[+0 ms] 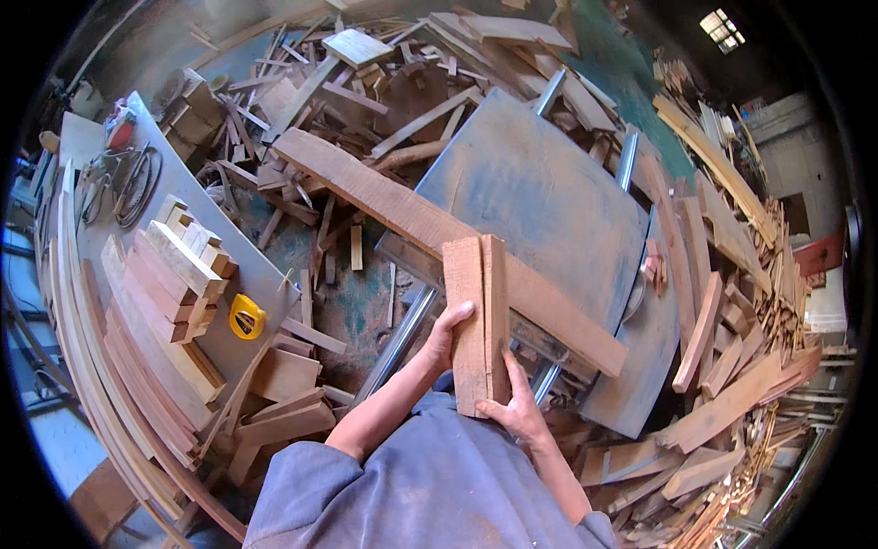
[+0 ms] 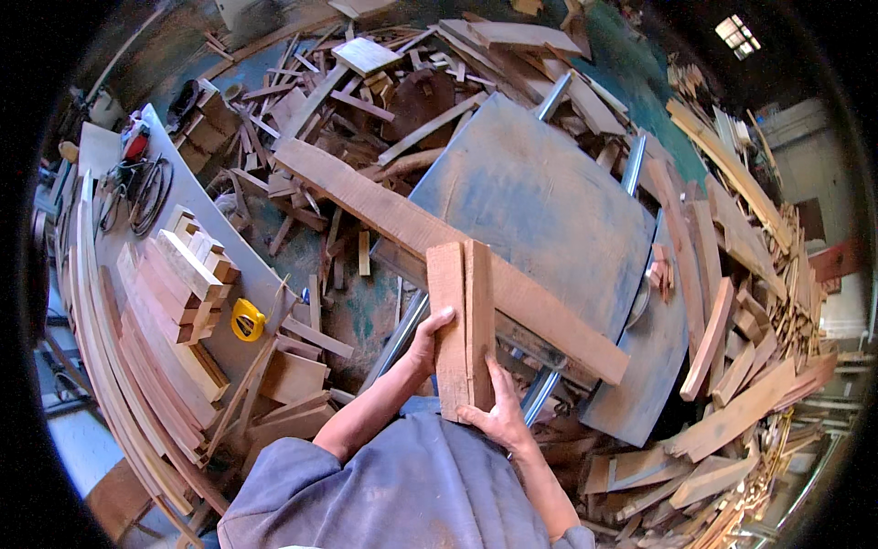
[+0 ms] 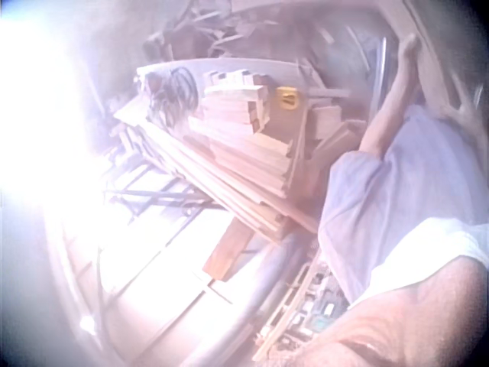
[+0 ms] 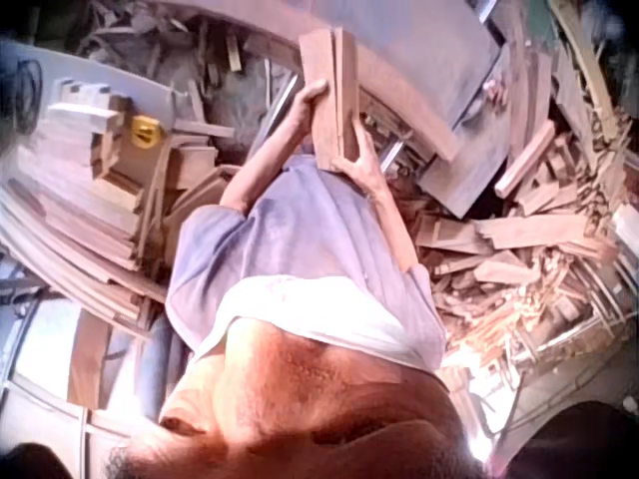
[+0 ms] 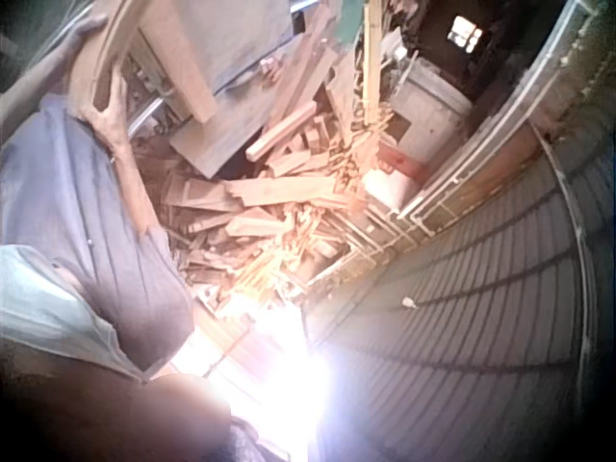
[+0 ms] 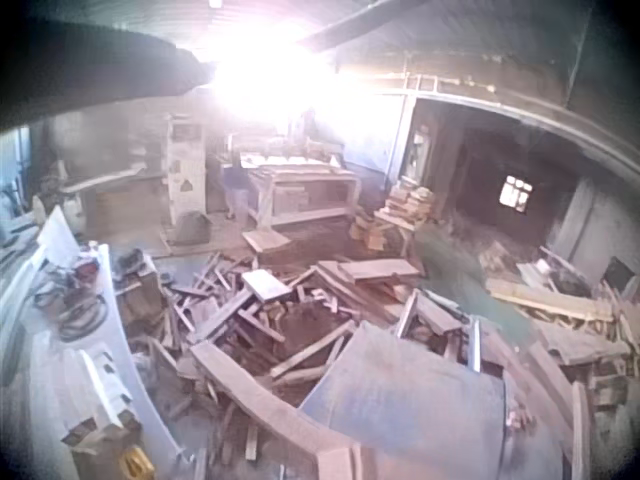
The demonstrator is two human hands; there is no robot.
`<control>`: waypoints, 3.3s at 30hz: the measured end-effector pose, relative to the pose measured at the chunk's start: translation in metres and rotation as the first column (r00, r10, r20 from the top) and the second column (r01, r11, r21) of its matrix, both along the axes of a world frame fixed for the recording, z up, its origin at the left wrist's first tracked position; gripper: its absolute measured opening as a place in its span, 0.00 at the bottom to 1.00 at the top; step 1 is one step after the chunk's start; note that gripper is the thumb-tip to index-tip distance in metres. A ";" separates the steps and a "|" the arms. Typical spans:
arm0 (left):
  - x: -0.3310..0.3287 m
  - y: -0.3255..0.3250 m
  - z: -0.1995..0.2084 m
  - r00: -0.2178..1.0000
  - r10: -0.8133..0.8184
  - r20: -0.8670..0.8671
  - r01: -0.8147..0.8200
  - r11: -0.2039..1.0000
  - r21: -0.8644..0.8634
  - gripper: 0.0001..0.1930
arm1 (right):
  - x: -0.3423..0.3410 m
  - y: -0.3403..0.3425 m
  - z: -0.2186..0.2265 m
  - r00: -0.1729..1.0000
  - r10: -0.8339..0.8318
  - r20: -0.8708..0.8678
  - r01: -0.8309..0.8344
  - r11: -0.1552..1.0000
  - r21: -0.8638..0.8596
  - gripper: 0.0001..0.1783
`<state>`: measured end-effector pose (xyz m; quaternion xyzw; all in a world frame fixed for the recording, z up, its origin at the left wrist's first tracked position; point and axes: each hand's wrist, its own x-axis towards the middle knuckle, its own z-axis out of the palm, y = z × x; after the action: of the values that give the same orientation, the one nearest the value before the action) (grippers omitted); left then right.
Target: The person selects various wooden boards, measures them with a tape measure, and passes them over a table saw to cut them into smaller pieces.
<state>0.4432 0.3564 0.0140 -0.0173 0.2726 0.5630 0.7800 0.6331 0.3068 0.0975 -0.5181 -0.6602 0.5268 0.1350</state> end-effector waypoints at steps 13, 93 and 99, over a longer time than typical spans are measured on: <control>-0.216 0.104 0.200 0.119 0.849 -0.515 -0.293 0.526 0.799 0.34 | -0.182 0.273 0.086 0.646 -0.189 -0.740 0.085 0.981 -0.177 0.22; -0.389 0.237 -0.138 0.736 -0.090 -0.671 -0.160 0.940 -0.301 0.37 | 0.207 0.128 0.049 0.007 -0.711 -0.703 0.905 0.303 -0.298 0.50; -0.371 0.268 -0.153 0.730 -0.155 -0.665 -0.124 0.928 -0.352 0.34 | 0.205 0.126 0.081 0.113 -0.600 -0.792 0.880 0.431 -0.200 0.52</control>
<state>0.0722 0.6242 -0.1394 0.0451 0.6416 0.4606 0.6117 0.8378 0.4329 0.1789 -0.4641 -0.2450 0.4305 0.7344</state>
